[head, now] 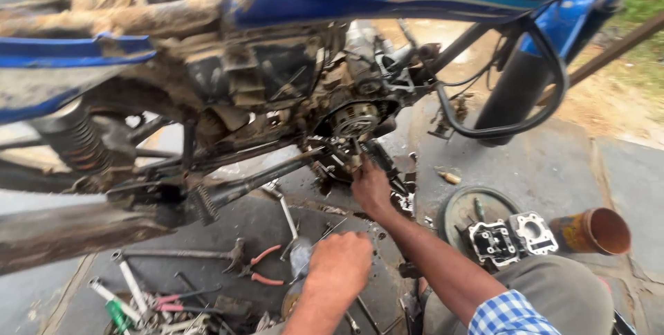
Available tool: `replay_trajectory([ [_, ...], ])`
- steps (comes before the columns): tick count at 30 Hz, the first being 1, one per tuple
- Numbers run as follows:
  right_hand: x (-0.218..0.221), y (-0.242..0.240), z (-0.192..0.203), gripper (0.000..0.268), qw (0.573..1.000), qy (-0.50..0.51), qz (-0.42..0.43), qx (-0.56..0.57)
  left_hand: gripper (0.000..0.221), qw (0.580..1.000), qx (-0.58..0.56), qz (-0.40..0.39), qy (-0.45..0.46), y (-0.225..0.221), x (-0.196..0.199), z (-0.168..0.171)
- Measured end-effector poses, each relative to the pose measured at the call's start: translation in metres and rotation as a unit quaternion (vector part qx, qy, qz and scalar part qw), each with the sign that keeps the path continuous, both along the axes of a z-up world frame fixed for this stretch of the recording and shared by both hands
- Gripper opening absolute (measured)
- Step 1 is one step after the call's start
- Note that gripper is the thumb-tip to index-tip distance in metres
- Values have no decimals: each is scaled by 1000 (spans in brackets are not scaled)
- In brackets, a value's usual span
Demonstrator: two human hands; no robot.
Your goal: Dismantle and inspect internal motorcycle engine components.
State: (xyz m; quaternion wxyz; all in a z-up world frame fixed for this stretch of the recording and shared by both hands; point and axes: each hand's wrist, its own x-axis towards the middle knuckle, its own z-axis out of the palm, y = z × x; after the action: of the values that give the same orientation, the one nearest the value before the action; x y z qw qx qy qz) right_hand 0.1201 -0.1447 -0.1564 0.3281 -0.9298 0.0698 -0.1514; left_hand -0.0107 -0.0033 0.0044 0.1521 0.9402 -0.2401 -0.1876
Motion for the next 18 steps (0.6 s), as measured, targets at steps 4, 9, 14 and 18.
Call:
replay_trajectory([
  [4,-2,0,12,50,997,81,-7,-14,25,999,23,-3,39,-4,6,7],
  [9,1,-9,-7,50,995,102,-4,-10,21,999,19,-4,34,-17,5,-4],
  [14,-12,-16,7,45,992,57,-13,107,33,996,54,-15,70,-22,7,-1],
  [18,-9,-36,21,44,992,16,-17,128,27,998,58,-13,36,-23,4,-7],
])
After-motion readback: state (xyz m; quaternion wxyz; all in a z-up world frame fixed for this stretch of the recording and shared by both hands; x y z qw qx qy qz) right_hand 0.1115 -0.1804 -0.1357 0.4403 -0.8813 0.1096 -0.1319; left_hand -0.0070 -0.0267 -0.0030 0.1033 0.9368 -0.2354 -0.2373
